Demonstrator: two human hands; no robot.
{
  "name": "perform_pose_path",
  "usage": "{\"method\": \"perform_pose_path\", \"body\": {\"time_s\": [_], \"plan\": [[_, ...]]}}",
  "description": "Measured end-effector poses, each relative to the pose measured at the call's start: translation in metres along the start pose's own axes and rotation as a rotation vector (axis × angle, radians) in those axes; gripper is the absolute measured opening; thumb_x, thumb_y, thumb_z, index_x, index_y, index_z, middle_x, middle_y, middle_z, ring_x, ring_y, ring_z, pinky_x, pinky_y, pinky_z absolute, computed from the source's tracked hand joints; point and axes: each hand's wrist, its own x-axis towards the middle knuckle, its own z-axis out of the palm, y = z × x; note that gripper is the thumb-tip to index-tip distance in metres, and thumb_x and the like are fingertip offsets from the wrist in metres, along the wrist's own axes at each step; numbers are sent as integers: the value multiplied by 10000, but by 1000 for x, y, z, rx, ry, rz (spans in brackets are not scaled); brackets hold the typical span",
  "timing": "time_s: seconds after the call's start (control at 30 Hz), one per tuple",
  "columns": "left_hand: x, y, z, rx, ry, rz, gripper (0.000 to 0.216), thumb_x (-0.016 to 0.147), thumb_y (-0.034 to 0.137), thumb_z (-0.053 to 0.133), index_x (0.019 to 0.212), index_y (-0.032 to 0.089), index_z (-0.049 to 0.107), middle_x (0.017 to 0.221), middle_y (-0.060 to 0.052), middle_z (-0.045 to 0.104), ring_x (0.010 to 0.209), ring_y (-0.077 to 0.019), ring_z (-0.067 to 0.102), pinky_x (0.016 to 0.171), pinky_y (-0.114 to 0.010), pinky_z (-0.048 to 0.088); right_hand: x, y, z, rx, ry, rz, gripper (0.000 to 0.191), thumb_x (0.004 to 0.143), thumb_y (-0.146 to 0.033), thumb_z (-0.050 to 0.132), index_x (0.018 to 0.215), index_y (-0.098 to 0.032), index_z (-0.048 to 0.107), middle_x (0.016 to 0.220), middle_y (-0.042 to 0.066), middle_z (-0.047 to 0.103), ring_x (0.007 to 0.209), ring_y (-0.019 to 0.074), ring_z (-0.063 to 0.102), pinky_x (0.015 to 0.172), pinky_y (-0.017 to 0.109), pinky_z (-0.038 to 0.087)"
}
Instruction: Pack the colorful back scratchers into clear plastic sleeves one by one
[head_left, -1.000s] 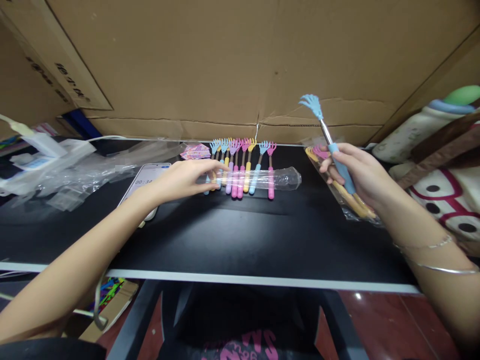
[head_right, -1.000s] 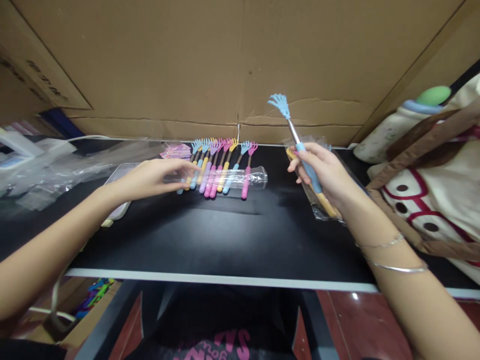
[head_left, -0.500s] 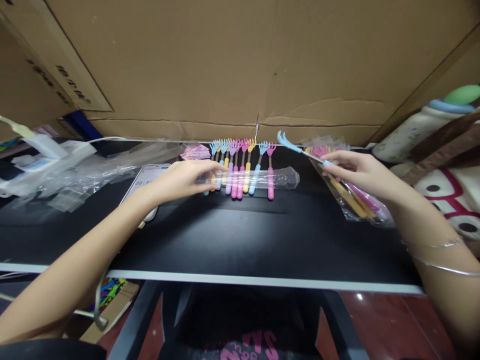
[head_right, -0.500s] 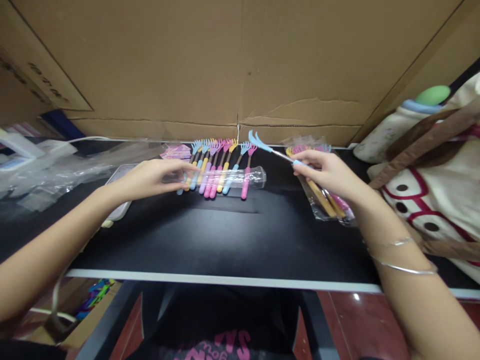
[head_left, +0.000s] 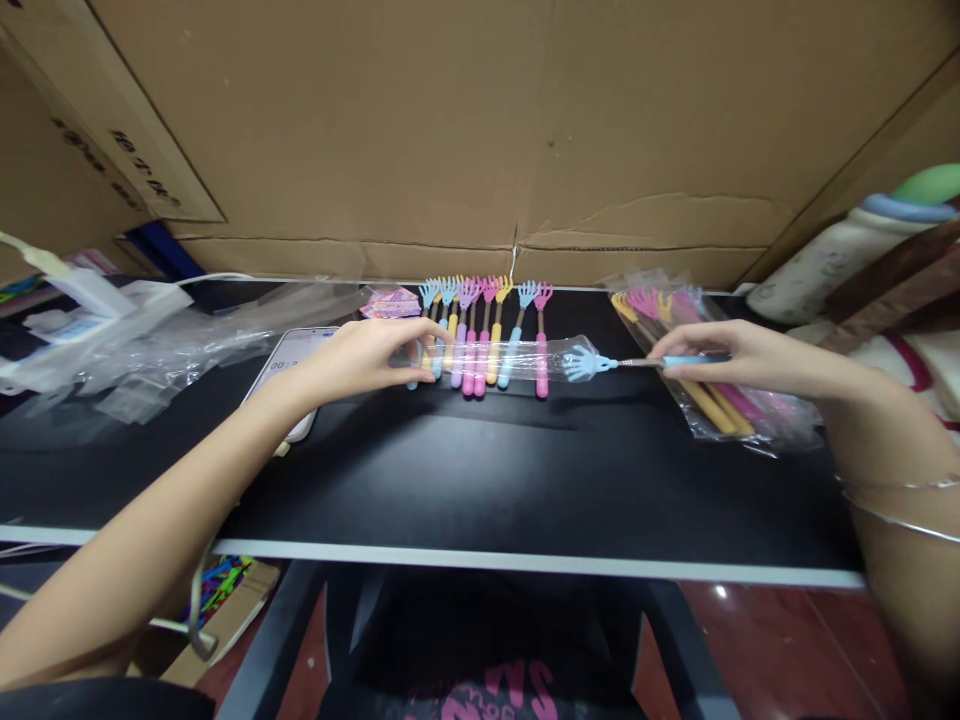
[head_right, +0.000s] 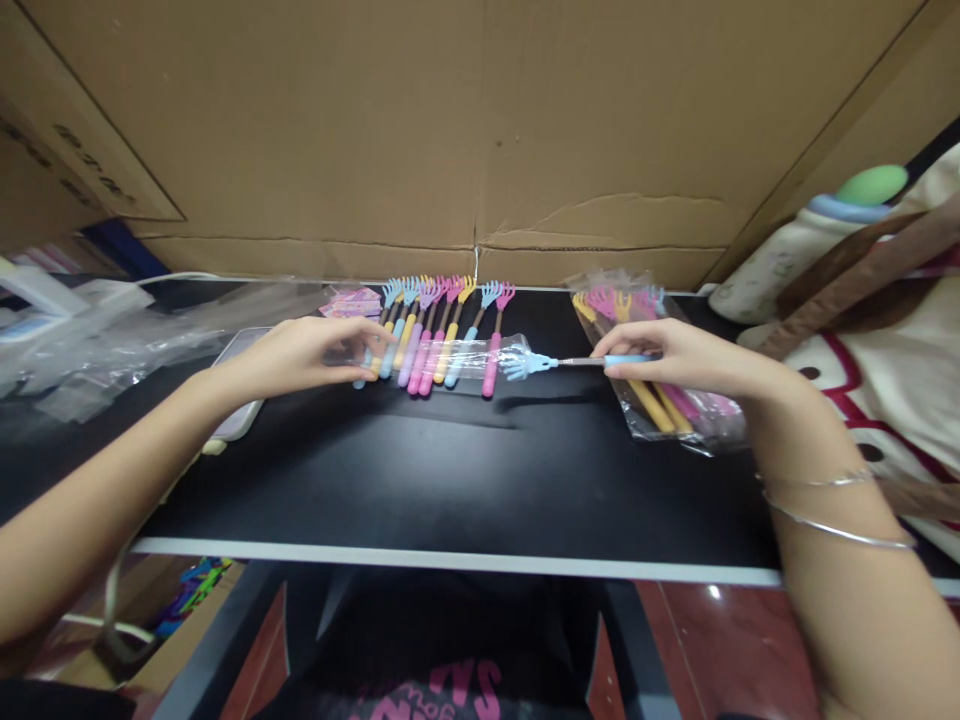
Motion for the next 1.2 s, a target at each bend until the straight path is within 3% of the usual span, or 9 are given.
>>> {"method": "perform_pose_path", "body": {"time_s": [0.27,0.47,0.7,1.0,1.2], "plan": [[1,-1,1,21,-11,23,406,868,479,611,1227,289,603,896,23,697,790,-145,641,692,-209,404,2,-6,5,51,-54,-89,337,835,-502,666,1026,-238,755,1060,92,724,943,246,652,861,362,478],[1,1,1,19,-14,22,396,865,472,621,1213,282,615,954,14,706,811,-151,638,704,-215,399,4,-16,11,147,-34,-48,342,764,-508,740,952,-225,782,986,95,737,876,235,656,788,340,498],[1,2,3,23,-19,24,396,865,442,626,1228,286,611,988,16,709,832,-149,642,704,-218,401,10,-23,25,74,-33,-122,375,784,-560,688,974,-243,748,987,62,740,887,235,665,782,360,508],[0,7,6,4,-41,23,421,861,482,632,1236,295,594,1020,8,719,874,-161,657,703,-221,410,12,-38,40,38,38,-159,365,842,-569,607,981,-253,727,988,50,748,903,260,674,830,419,507],[-1,10,8,13,-35,45,425,871,510,621,1234,290,594,1058,-3,711,891,-167,652,715,-224,411,16,-50,54,61,105,-194,269,849,-484,629,954,-253,720,964,32,756,882,239,689,829,388,515]]}}
